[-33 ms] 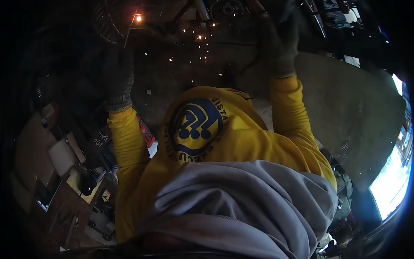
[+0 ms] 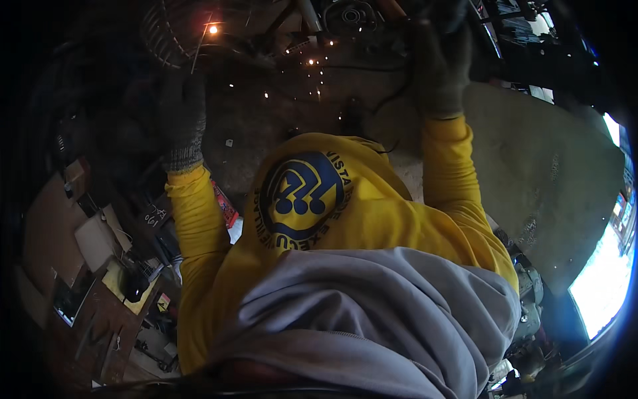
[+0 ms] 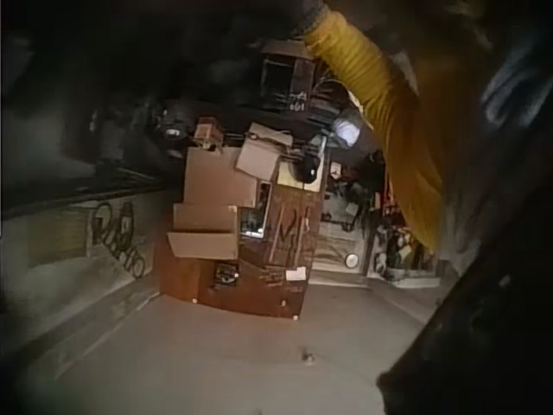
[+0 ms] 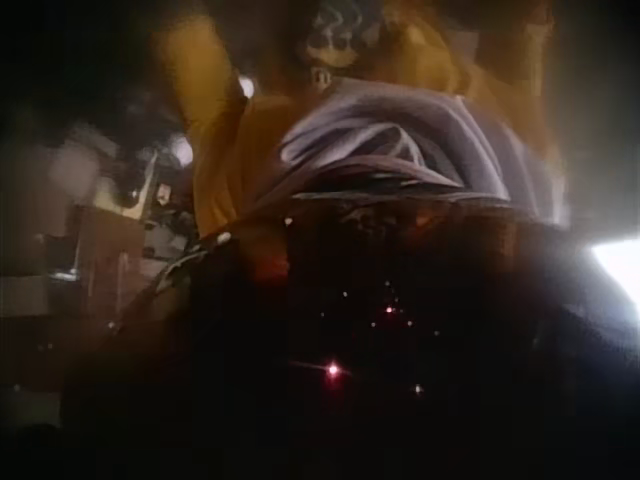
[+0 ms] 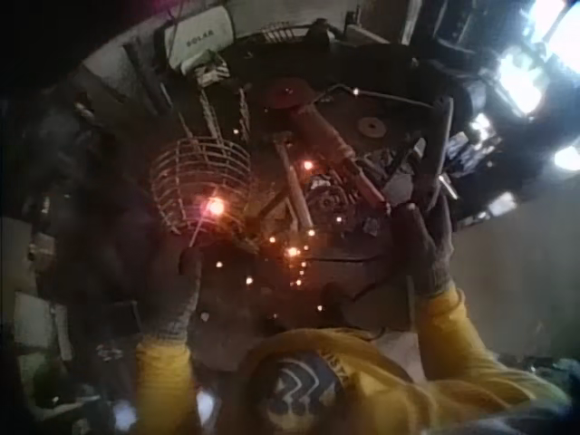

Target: The person welds the metal wires of a cage using a welding rod and a hand-held tool while wearing gloves.

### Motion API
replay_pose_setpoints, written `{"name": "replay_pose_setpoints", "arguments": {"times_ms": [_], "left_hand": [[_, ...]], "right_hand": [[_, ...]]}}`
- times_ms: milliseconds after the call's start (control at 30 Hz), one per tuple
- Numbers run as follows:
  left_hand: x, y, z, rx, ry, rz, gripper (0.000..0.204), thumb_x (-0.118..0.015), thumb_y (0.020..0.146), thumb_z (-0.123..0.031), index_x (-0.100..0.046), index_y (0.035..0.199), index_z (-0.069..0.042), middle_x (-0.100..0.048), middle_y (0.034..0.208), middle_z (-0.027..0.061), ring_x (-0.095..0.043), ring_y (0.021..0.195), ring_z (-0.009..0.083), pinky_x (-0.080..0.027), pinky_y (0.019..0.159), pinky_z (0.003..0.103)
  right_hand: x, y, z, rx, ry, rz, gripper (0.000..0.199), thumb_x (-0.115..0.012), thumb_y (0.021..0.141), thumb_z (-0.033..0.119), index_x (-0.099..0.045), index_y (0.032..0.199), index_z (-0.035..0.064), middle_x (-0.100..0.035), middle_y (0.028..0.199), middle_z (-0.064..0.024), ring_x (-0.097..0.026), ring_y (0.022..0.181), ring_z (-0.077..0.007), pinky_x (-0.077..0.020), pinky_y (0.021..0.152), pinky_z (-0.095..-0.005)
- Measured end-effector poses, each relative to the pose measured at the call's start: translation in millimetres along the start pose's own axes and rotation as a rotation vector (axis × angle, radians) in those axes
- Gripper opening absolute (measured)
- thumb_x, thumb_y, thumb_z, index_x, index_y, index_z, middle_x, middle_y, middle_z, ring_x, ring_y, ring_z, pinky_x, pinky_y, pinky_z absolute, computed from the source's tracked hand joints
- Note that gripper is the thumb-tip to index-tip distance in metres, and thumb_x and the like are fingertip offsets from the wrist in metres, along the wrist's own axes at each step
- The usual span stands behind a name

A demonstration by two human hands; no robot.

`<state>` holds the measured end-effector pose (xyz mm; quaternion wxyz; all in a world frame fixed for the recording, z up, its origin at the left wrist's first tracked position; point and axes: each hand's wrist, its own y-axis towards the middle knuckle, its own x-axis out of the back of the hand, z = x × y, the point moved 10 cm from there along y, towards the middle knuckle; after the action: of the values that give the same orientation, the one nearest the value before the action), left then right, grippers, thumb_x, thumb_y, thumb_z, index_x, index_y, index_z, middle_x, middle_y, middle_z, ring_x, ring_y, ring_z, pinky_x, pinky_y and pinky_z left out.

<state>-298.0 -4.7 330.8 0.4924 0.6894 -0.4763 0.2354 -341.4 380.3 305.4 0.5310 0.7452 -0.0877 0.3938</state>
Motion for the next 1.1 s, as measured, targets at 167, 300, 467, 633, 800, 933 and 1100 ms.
{"name": "replay_pose_setpoints", "arguments": {"times_ms": [167,300,467,633,800,933,1100], "left_hand": [[7,-1,0,0.039,0.088,0.081,0.019,-0.066,0.091,-0.018,-0.074,0.105,-0.009,-0.07,0.09,0.0142,-0.069,0.083,0.0324,-0.054,0.075,0.04],[2,-1,1,0.077,0.146,0.091,0.019,-0.068,0.091,-0.02,-0.074,0.106,-0.009,-0.072,0.094,0.0157,-0.069,0.087,0.0326,-0.054,0.077,0.04],[14,-17,64,0.094,0.105,0.126,0.026,-0.067,0.094,-0.024,-0.072,0.112,-0.006,-0.073,0.098,0.0155,-0.067,0.094,0.0334,-0.052,0.085,0.04],[14,-1,66,0.163,0.229,0.164,0.027,-0.065,0.094,-0.02,-0.069,0.114,-0.002,-0.071,0.096,0.0176,-0.069,0.092,0.0293,-0.053,0.083,0.037],[38,-12,91,0.198,0.006,0.146,0.029,-0.065,0.095,-0.02,-0.068,0.113,0.002,-0.071,0.097,0.0173,-0.069,0.092,0.029,-0.053,0.084,0.037],[49,-2,73,0.179,0.05,0.218,0.028,-0.065,0.096,-0.02,-0.069,0.114,0.001,-0.073,0.094,0.011,-0.07,0.087,0.0196,-0.054,0.074,0.034],[68,-31,90,0.449,0.014,0.209,0.026,-0.065,0.097,-0.019,-0.07,0.114,-0.001,-0.068,0.085,0.006,-0.062,0.068,0.0107,-0.048,0.057,0.027]], "right_hand": [[23,26,-111,-0.682,0.465,-0.013,0.023,-0.078,0.088,0.023,-0.074,0.106,0.0082,-0.071,0.107,-0.0089,-0.069,0.094,-0.0185,-0.0548,0.078,-0.0316],[53,47,-172,-0.916,0.131,0.03,0.019,-0.076,0.089,0.022,-0.075,0.098,0.0042,-0.072,0.076,-0.0041,-0.067,0.072,-0.0131,-0.0524,0.069,-0.0291],[13,79,-195,-1.091,0.795,-0.449,0.031,-0.066,0.095,0.017,-0.06,0.122,0.0031,-0.062,0.085,-0.0009,-0.056,0.067,-0.0062,-0.0469,0.058,-0.0224],[-19,83,-263,-1.114,0.642,-0.518,0.032,-0.066,0.095,0.016,-0.06,0.123,0.0026,-0.063,0.088,-0.0031,-0.058,0.072,-0.009,-0.048,0.061,-0.0244],[-77,79,-305,-1.118,0.448,-0.371,0.034,-0.067,0.094,0.016,-0.059,0.124,0.0021,-0.064,0.091,-0.0054,-0.059,0.076,-0.0119,-0.0491,0.065,-0.0264],[-117,43,-336,-1.138,0.356,-0.256,0.036,-0.067,0.093,0.016,-0.059,0.125,0.0018,-0.064,0.093,-0.0072,-0.061,0.08,-0.0141,-0.05,0.067,-0.028],[-140,29,-329,-1.153,0.323,-0.188,0.037,-0.068,0.093,0.015,-0.059,0.126,0.0013,-0.065,0.096,-0.0094,-0.062,0.084,-0.017,-0.0511,0.071,-0.03]]}}
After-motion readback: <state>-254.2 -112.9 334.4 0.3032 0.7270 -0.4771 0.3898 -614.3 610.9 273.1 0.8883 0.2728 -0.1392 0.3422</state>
